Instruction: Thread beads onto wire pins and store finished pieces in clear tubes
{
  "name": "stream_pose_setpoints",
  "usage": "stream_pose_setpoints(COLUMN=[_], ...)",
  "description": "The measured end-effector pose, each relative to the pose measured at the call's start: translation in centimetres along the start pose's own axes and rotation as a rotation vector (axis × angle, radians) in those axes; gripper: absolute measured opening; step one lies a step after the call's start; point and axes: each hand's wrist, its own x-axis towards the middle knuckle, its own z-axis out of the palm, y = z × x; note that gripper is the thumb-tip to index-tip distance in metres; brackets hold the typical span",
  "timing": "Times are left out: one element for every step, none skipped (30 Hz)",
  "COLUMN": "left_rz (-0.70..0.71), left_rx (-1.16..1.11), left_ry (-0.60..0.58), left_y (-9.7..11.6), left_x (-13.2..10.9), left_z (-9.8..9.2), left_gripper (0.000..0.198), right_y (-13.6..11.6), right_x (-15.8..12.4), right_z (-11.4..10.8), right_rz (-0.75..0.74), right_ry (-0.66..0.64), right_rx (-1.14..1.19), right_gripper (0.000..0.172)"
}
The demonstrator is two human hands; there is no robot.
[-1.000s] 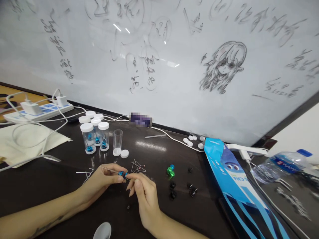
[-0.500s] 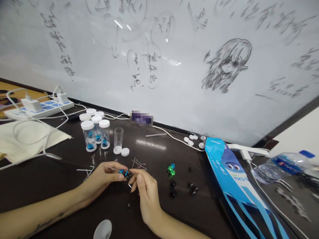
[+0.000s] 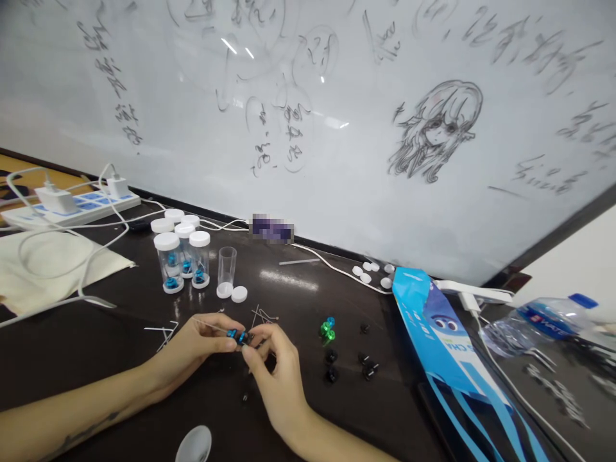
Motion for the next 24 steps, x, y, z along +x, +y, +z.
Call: stream_pose_setpoints(left_rz=[0.005, 0.011, 0.018, 0.024, 0.025, 0.024, 0.022, 0.020, 0.018, 0.016, 0.016, 0.014, 0.012, 0.010, 0.009, 0.006, 0.005, 0.002, 0.001, 0.002, 0.004, 0.004, 0.004, 0.003], left_rx=[0.017, 0.033, 0.047, 0.056, 0.062, 0.066, 0.069, 0.073, 0.076, 0.078, 0.076, 0.071, 0.064, 0.059, 0.056, 0.052, 0.047, 0.040, 0.033, 0.028, 0.024, 0.021, 0.020, 0.019], left_ry=[-0.006, -0.009, -0.008, -0.008, -0.008, -0.009, -0.010, -0.009, -0.009, -0.008, -0.007, -0.006, -0.007, -0.008, -0.010, -0.013, -0.015, -0.017, -0.017, -0.016, -0.014, -0.012, -0.009, -0.006], left_y=[-0.03, -0.05, -0.05, -0.04, -0.03, -0.01, 0.01, 0.02, 0.03, 0.03, 0.03, 0.02, 0.02, 0.02, 0.02, 0.04, 0.05, 0.08, 0.10, 0.13, 0.16, 0.18, 0.21, 0.23], left_x=[0.00, 0.00, -0.01, -0.03, -0.04, -0.06, -0.07, -0.09, -0.10, -0.11, -0.12, -0.13, -0.13, -0.13, -0.13, -0.12, -0.11, -0.11, -0.11, -0.13, -0.16, -0.19, -0.22, -0.25], left_z=[-0.01, -0.02, -0.02, -0.01, 0.00, 0.01, 0.02, 0.02, 0.02, 0.02, 0.02, 0.02, 0.02, 0.03, 0.04, 0.06, 0.08, 0.11, 0.14, 0.16, 0.19, 0.20, 0.22, 0.22], left_gripper=[0.021, 0.021, 0.020, 0.020, 0.020, 0.020, 0.020, 0.020, 0.020, 0.020, 0.019, 0.019, 0.019, 0.019, 0.019, 0.019, 0.019, 0.019, 0.019, 0.019, 0.019, 0.019, 0.019, 0.019], right_y=[-0.05, -0.10, -0.15, -0.20, -0.23, -0.25, -0.25, -0.24, -0.22, -0.19, -0.16, -0.14, -0.14, -0.16, -0.19, -0.22, -0.26, -0.29, -0.31, -0.31, -0.31, -0.30, -0.28, -0.27], right_x=[0.02, 0.05, 0.08, 0.10, 0.12, 0.12, 0.11, 0.09, 0.07, 0.04, 0.03, 0.02, 0.02, 0.02, 0.03, 0.04, 0.05, 0.05, 0.04, 0.03, 0.01, 0.00, -0.02, -0.03], right_z=[0.00, -0.01, -0.03, -0.04, -0.06, -0.08, -0.08, -0.08, -0.06, -0.04, -0.02, -0.01, 0.00, -0.01, -0.02, -0.04, -0.07, -0.08, -0.09, -0.09, -0.09, -0.07, -0.06, -0.04], right_rz=[-0.006, -0.008, -0.006, 0.000, 0.008, 0.014, 0.016, 0.014, 0.010, 0.006, 0.000, -0.002, -0.003, -0.002, 0.000, 0.004, 0.009, 0.015, 0.018, 0.019, 0.018, 0.014, 0.006, -0.002], right_ry=[0.003, 0.004, 0.002, -0.005, -0.016, -0.027, -0.033, -0.032, -0.025, -0.017, -0.012, -0.009, -0.010, -0.014, -0.020, -0.026, -0.031, -0.034, -0.033, -0.030, -0.025, -0.021, -0.021, -0.022], right_rx=[-0.023, -0.041, -0.052, -0.058, -0.061, -0.061, -0.054, -0.038, -0.015, 0.007, 0.018, 0.016, -0.001, -0.026, -0.048, -0.064, -0.067, -0.059, -0.040, -0.016, 0.003, 0.011, 0.007, -0.007], right_gripper=[0.019, 0.017, 0.016, 0.016, 0.020, 0.023, 0.025, 0.024, 0.023, 0.021, 0.021, 0.021, 0.021, 0.020, 0.020, 0.022, 0.024, 0.025, 0.024, 0.022, 0.020, 0.019, 0.018, 0.017])
